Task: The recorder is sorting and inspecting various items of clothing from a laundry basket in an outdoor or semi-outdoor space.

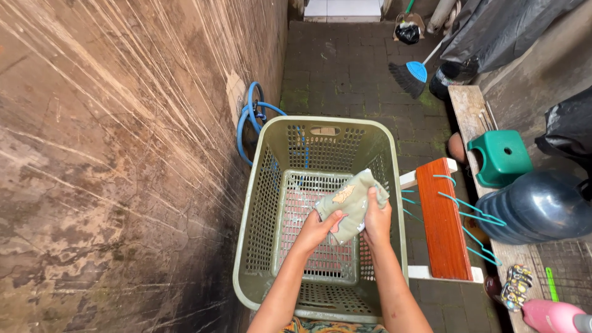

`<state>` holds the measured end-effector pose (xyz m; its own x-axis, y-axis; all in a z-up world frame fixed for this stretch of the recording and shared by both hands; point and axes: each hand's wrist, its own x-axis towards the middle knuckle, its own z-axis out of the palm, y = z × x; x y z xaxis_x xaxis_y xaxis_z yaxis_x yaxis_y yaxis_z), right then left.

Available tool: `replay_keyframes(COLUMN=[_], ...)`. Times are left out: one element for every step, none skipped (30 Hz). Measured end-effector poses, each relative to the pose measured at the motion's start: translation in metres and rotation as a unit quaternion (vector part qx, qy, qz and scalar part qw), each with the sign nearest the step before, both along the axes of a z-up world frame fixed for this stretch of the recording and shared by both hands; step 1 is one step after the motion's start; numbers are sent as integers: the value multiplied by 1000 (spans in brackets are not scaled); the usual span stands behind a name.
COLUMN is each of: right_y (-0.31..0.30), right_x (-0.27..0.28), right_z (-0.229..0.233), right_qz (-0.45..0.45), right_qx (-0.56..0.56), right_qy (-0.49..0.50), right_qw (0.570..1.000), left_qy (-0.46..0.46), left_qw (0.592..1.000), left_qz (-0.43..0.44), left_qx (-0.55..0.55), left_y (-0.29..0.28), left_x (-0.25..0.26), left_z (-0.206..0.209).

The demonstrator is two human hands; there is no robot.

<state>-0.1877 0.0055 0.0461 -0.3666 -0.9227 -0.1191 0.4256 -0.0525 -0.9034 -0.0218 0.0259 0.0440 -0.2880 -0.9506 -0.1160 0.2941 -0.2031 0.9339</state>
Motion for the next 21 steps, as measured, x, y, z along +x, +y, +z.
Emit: replay_keyframes(right_y=[-1,-2,-4,-1,2,7,13,19,24,30,35,42,39,38,37,33,28,22,13,7,0], right_x=[-1,-4,-7,-2,4,10,20,30,40,45,49,54,52,52,51,50,48,46,40,35,30], right_z=[-6,-11,-17,-6,4,13,20,26,33,16,-1,-18,-51,-84,-117,-134,-151,-168,-189,-211,-235], right_qz=[-1,10,21,21,47,71,70,98,126,124,174,223,221,245,269,268,281,294,295,247,199], right_qx=[4,-1,-5,-3,27,59,64,100,135,140,149,159,165,173,180,187,207,226,232,264,295], right_qy=[-1,-25,-48,-48,-125,-201,-202,-248,-293,-294,-307,-319,-321,-314,-308,-310,-323,-335,-338,-331,-323], right_qw=[1000,1000,999,999,991,975,975,959,938,937,924,907,906,901,895,893,880,866,863,871,877], left_qy=[-1,-8,-15,-15,-22,-29,-29,-44,-59,-60,-84,-109,-110,-161,-212,-213,-291,-365,-366,-406,-445], left_qw=[1000,1000,1000,1000,999,998,998,996,992,992,989,986,985,978,968,966,947,919,918,905,889], left_qz=[-1,7,15,14,33,51,51,71,91,91,100,109,109,90,69,70,27,-16,-16,-42,-69], left_qx=[4,-4,-11,-9,1,12,16,40,63,69,67,66,72,95,118,125,136,146,153,119,84], left_y=[1,2,2,0,-2,-1,0,2,3,6,8,11,16,22,28,37,47,55,68,82,96], left_x=[2,2,3,4,6,9,11,13,16,19,22,25,30,35,40,51,61,70,78,86,93], left_z=[2,4,7,-3,-13,-23,-30,-37,-45,-56,-68,-81,-78,-76,-74,-76,-78,-80,-74,-69,-63])
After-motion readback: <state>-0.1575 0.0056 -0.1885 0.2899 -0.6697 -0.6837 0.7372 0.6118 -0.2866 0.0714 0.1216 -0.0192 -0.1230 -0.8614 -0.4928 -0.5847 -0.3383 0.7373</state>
